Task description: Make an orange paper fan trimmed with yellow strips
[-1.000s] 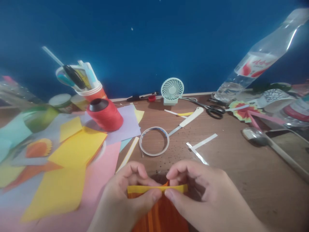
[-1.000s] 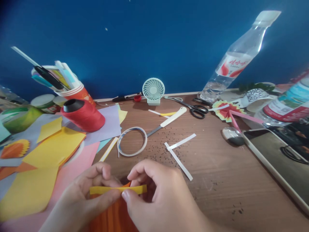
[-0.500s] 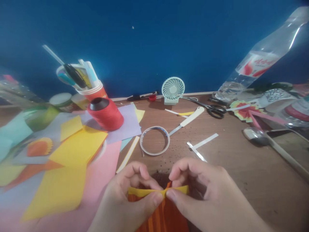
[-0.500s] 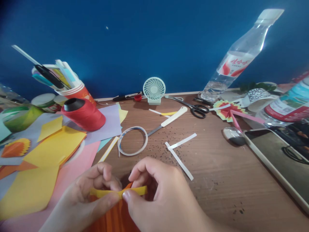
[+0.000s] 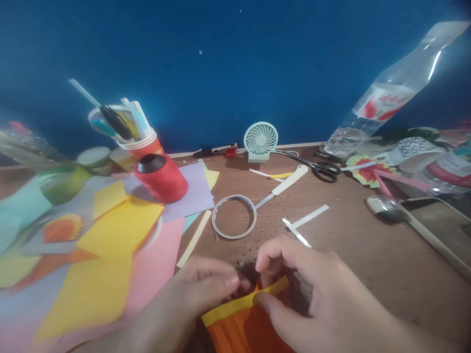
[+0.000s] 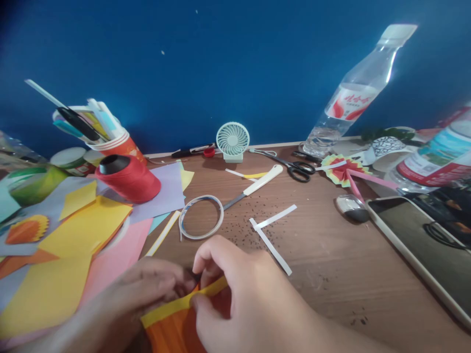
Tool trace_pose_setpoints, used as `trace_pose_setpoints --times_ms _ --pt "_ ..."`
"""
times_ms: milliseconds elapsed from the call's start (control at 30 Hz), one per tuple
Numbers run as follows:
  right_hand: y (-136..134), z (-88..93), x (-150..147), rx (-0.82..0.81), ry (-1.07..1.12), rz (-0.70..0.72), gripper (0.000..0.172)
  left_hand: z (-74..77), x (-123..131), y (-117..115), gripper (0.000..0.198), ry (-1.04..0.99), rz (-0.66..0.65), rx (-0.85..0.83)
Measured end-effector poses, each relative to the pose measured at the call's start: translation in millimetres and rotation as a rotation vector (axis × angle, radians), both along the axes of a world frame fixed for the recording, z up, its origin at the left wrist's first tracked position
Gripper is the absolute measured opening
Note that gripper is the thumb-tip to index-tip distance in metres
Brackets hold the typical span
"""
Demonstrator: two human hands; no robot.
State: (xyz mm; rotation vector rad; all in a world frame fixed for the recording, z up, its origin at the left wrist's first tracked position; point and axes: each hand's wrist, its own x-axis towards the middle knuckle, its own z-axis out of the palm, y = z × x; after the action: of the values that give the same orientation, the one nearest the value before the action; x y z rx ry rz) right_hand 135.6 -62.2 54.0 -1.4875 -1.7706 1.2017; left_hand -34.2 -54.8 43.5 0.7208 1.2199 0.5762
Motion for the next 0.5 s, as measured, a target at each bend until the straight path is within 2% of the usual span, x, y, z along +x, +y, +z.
trace_pose_setpoints --times_ms 100,167,300,500 --pt "-1.1 -2.6 -2.1 0.045 -0.032 0.011 0.024 -7.0 1.2 1.8 0.011 0.073 -0.158 0.090" --pt "-2.5 -4.4 -3.4 0.048 -0.026 0.007 0.024 -12.7 2.2 2.2 0.009 0.112 -0.183 0.125" --pt "-5.8 -7.5 -3.9 0.040 -0.045 -0.015 0.021 -15.9 4.0 1.5 0.010 0.239 -0.111 0.195" --pt "-4.1 -7.6 -2.8 0.000 -0.033 -0.175 0.014 -6.4 8.2 -0.5 0.009 0.284 0.005 0.196"
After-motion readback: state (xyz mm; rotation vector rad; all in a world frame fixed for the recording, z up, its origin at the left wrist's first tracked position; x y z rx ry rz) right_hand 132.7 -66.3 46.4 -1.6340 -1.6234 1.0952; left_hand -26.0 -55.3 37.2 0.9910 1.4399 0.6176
